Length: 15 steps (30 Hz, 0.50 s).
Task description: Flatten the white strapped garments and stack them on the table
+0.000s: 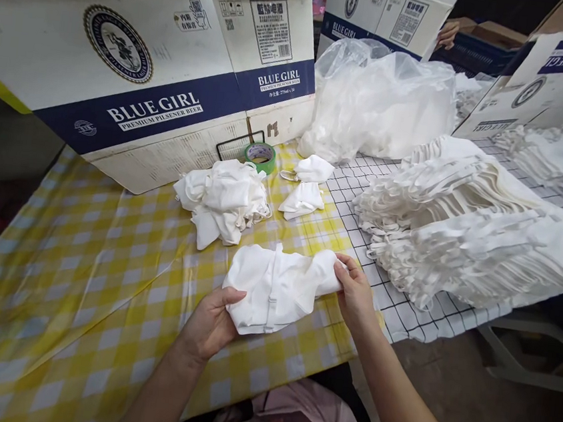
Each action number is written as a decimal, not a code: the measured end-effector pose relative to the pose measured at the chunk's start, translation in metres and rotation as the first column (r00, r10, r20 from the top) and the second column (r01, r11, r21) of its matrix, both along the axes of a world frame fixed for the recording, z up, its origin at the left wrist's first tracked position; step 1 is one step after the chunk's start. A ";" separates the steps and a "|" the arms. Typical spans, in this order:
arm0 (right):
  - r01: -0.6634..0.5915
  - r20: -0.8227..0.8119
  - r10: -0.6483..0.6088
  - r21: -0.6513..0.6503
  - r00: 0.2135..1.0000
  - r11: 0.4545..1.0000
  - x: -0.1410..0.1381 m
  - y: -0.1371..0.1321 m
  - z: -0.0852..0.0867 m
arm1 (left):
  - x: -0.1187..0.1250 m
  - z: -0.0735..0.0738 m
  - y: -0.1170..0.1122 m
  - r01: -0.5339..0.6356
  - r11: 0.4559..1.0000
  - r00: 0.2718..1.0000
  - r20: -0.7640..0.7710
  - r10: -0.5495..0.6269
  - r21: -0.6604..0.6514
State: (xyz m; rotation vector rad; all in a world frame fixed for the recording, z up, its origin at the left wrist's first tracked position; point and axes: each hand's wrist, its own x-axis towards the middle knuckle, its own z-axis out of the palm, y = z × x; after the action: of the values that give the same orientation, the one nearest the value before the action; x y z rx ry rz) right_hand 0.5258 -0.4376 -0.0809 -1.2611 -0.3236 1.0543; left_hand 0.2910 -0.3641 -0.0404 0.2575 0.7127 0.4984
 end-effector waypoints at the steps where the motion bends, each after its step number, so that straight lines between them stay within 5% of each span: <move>1: -0.005 0.012 0.004 0.012 1.000 1.000 0.001 -0.001 0.001 | -0.003 0.000 0.000 -0.009 1.000 1.000 -0.014 0.009 -0.003; 5: -0.077 0.227 0.082 -0.030 0.970 0.997 0.009 -0.006 -0.005 | -0.015 -0.014 0.000 -0.076 0.997 0.979 -0.188 0.080 0.030; 9: -0.136 0.493 0.222 -0.206 0.841 0.969 0.018 -0.015 -0.020 | -0.033 -0.043 -0.004 -0.098 0.988 0.901 -0.412 0.138 0.117; 15: -0.109 0.548 0.229 -0.242 0.804 0.964 0.027 -0.030 -0.032 | -0.051 -0.056 -0.015 -0.004 0.975 0.891 -0.441 0.104 0.221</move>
State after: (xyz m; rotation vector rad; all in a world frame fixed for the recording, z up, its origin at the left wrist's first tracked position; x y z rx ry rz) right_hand 0.5530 -0.4676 -0.1129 -1.7534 -0.8246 0.8454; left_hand 0.2395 -0.3789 -0.0969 0.5711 1.1245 0.5777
